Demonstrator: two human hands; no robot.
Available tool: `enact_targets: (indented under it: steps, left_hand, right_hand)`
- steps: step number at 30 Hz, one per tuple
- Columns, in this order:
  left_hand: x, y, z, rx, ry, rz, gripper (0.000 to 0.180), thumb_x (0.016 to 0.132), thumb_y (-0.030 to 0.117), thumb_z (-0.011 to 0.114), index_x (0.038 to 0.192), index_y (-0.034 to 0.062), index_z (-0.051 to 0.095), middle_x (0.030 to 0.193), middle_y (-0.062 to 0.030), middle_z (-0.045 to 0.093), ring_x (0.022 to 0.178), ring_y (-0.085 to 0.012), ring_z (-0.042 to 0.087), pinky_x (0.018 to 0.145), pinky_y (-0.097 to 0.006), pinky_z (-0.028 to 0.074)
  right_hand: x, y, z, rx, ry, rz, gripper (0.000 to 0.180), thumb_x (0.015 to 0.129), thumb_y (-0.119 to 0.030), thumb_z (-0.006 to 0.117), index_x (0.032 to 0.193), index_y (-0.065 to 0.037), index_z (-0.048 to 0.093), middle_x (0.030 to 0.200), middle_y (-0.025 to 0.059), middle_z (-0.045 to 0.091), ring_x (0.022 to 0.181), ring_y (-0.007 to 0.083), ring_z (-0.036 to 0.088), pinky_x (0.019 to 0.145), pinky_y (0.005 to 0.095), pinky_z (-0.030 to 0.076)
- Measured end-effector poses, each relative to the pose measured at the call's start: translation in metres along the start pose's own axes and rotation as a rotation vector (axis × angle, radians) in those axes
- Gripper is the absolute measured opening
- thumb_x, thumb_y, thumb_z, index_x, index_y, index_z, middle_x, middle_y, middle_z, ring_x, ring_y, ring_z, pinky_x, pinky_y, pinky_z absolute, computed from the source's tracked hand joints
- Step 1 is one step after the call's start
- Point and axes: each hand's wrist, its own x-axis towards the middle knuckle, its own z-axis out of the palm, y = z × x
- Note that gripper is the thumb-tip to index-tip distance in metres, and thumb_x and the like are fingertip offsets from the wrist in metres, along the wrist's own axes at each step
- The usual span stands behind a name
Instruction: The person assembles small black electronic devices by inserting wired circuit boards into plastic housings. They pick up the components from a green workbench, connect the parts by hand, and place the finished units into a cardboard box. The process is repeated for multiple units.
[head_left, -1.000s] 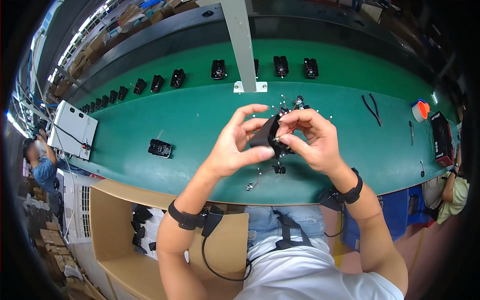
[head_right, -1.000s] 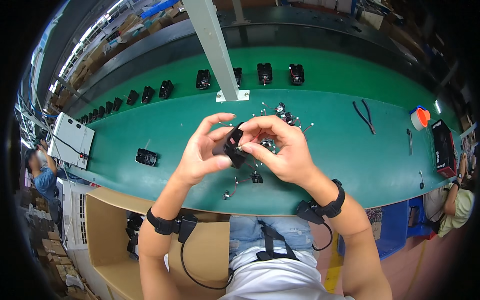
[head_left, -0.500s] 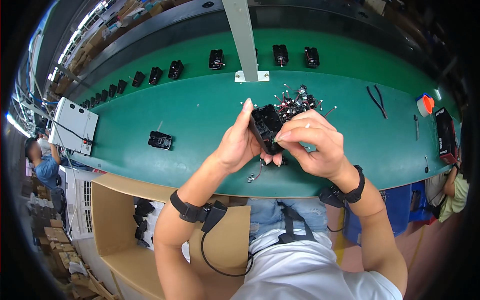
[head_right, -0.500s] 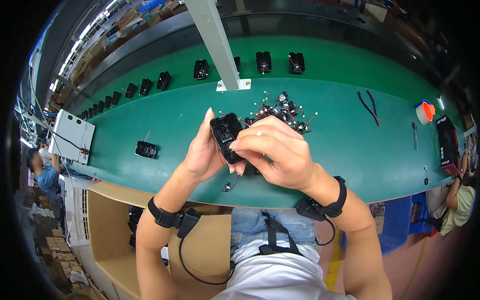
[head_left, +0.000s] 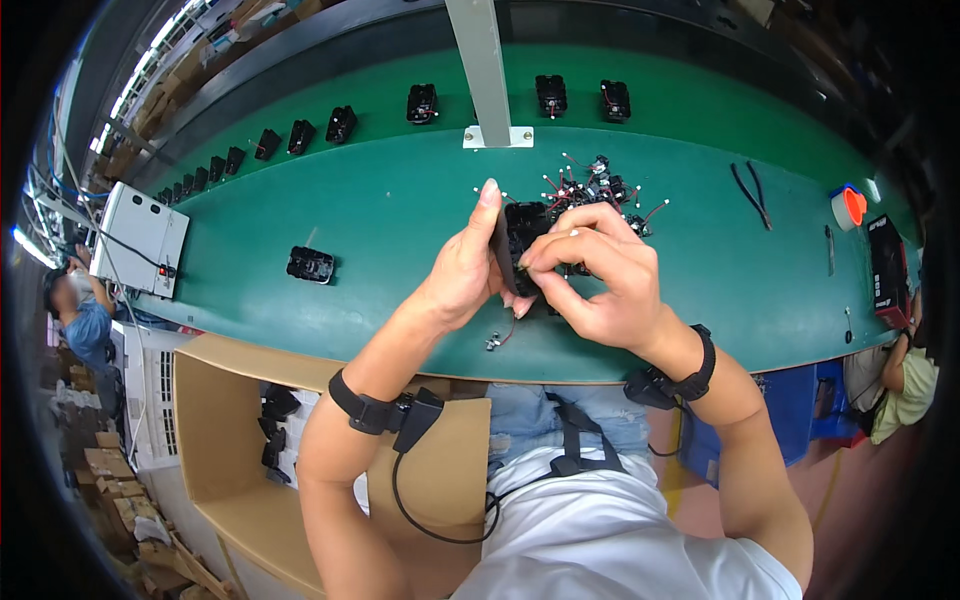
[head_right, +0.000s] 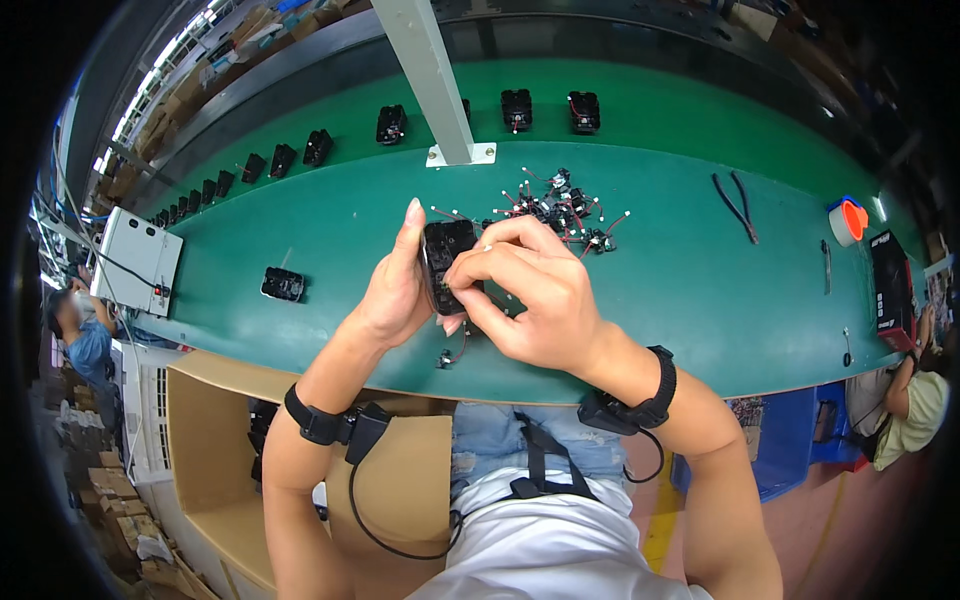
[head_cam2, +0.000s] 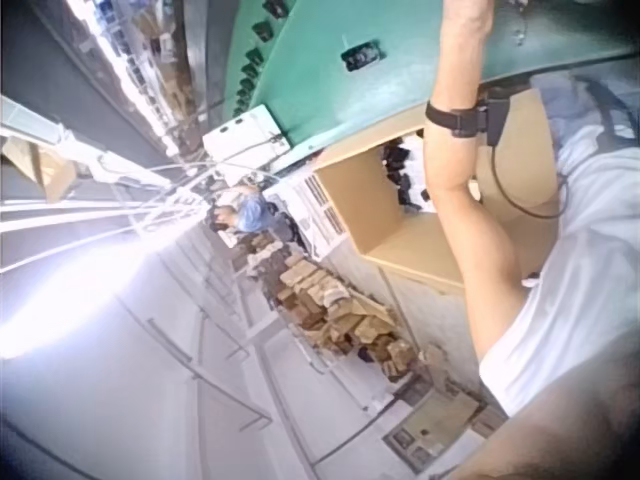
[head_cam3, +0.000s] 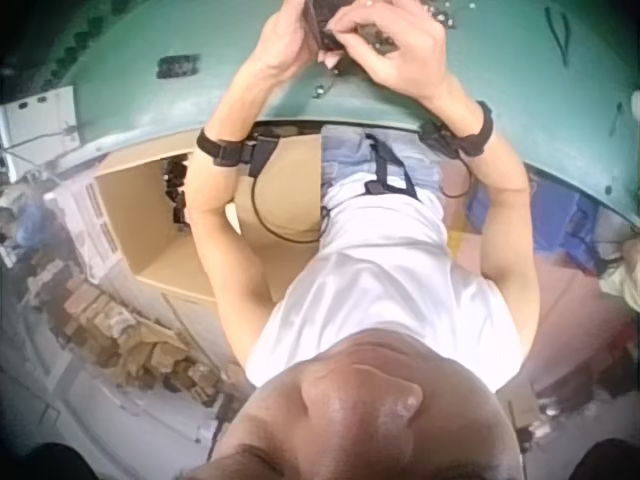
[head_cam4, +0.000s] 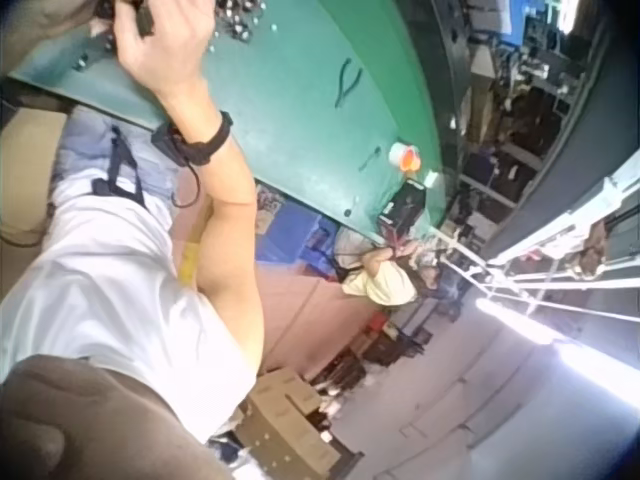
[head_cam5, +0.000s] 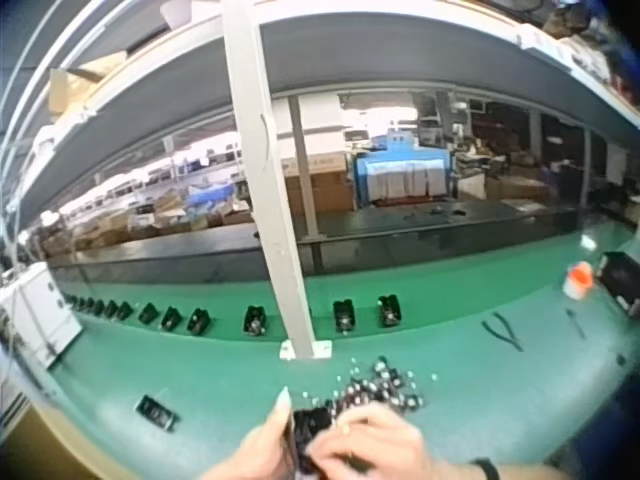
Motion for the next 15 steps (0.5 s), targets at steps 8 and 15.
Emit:
enact_targets:
  steps: [8,15]
  left_hand:
    - [-0.002,0.004,-0.001,0.082,0.152,-0.009,0.077,0.101,0.068,0.02,0.111,0.0035,0.06,0.082,-0.0077,0.064,0.056,-0.0152,0.061,0.041,-0.025,0.048]
    - [0.0,0.007,0.007,0.111,0.134,0.015,0.078,0.1,0.07,0.021,0.107,0.0023,0.059,0.077,-0.007,0.062,0.053,-0.0147,0.06,0.039,-0.025,0.048]
  right_hand:
    - [-0.004,-0.006,0.002,0.19,0.001,0.206,0.05,0.068,-0.008,0.084,0.115,-0.003,0.066,0.102,0.0067,0.071,0.11,0.0271,0.061,0.092,0.0386,0.051]
    - [0.0,-0.005,-0.008,-0.093,-0.082,0.061,0.038,0.064,-0.011,0.085,0.1,-0.008,0.073,0.116,0.0103,0.064,0.118,0.0328,0.055,0.099,0.0435,0.045]
